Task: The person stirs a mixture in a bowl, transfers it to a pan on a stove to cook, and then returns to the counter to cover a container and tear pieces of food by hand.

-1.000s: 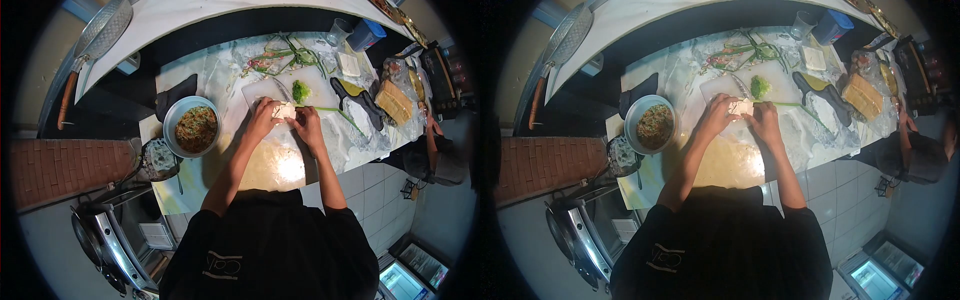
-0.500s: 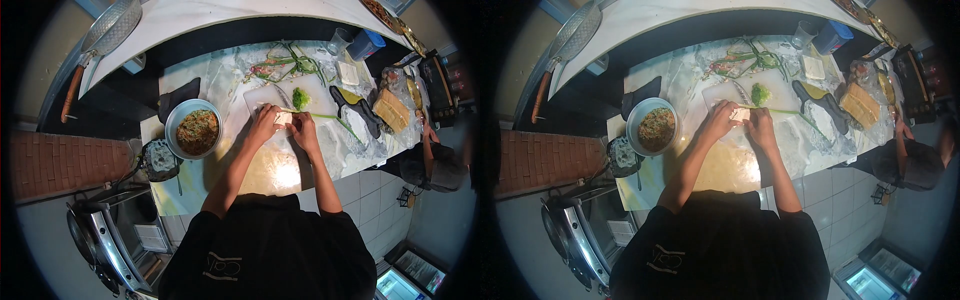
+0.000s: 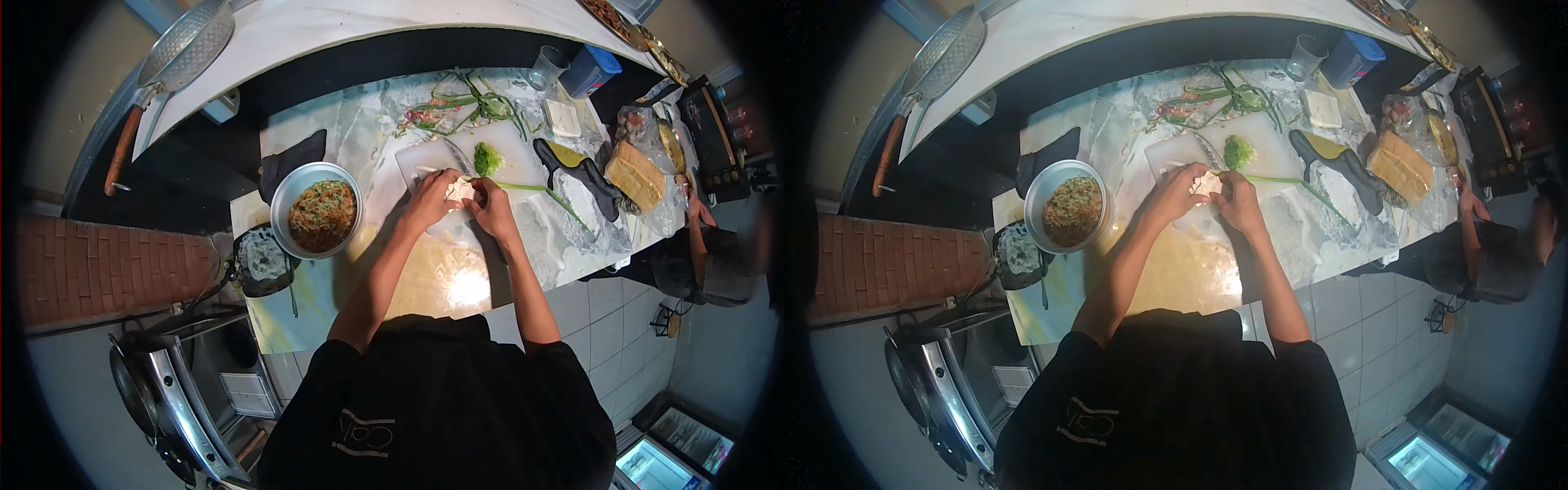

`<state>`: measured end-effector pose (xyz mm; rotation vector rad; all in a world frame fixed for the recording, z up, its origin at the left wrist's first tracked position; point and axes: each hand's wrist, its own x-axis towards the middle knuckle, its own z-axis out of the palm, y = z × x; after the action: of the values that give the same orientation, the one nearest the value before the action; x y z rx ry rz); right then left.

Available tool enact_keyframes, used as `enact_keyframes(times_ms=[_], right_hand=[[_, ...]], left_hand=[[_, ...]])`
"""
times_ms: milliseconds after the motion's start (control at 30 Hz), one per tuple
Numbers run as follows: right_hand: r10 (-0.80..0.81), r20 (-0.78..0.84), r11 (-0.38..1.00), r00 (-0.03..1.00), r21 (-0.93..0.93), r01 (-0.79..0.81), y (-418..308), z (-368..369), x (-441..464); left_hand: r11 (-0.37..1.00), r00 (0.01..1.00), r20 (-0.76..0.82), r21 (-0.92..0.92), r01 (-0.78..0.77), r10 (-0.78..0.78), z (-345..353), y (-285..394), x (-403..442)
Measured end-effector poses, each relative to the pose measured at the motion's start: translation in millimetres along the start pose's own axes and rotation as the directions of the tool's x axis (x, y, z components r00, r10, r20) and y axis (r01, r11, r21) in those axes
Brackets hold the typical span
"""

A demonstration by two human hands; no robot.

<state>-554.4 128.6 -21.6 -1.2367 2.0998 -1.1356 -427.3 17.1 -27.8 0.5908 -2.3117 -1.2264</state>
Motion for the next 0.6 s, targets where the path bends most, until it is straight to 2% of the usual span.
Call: enact_keyframes(times_ms=[67, 167, 233, 300, 367, 467, 600], right_hand=[[-0.015, 0.006, 1.000, 1.000, -0.018, 0.015, -2.8, 0.6, 1.1], [-0.064, -0.008, 0.998, 0.998, 0.025, 0.064, -4.1, 2.6, 1.5], [-0.016, -0.016, 0.996, 1.000, 0.083, 0.017, -5.0, 3.7, 0.7], [-0.028, 0.012, 0.999, 1.000, 0.026, 0.027, -6.0, 1.2, 3.4], [-0.022, 0.039, 1.000, 0.999, -0.021, 0.023, -6.9, 1.1, -1.9], [0.021, 0.086, 0.997, 0.996, -0.072, -0.015, -17.5, -1.7, -2.2], [-0.099, 0.092, 0.994, 0.991, -0.042, 0.103, -12.9, -1.7, -3.9]], left_hand=[[0.998, 0.997, 0.045, 0.010, 0.063, -0.064, -3.2, 5.3, 0.7], [0.998, 0.999, -0.019, -0.045, 0.036, -0.037, 2.0, -3.8, -1.3], [1.000, 1.000, -0.011, -0.016, 0.007, -0.008, -3.0, 1.5, -3.2], [1.000, 1.000, -0.003, 0.009, -0.021, 0.021, -4.0, 3.3, -2.4], [0.991, 1.000, 0.014, 0.137, 0.005, -0.007, -1.7, 0.9, -5.5], [0.990, 0.999, 0.010, 0.138, 0.035, -0.036, -2.9, 0.7, -8.1], [0.993, 0.994, -0.037, 0.049, 0.105, -0.103, 3.1, -6.3, -15.7]])
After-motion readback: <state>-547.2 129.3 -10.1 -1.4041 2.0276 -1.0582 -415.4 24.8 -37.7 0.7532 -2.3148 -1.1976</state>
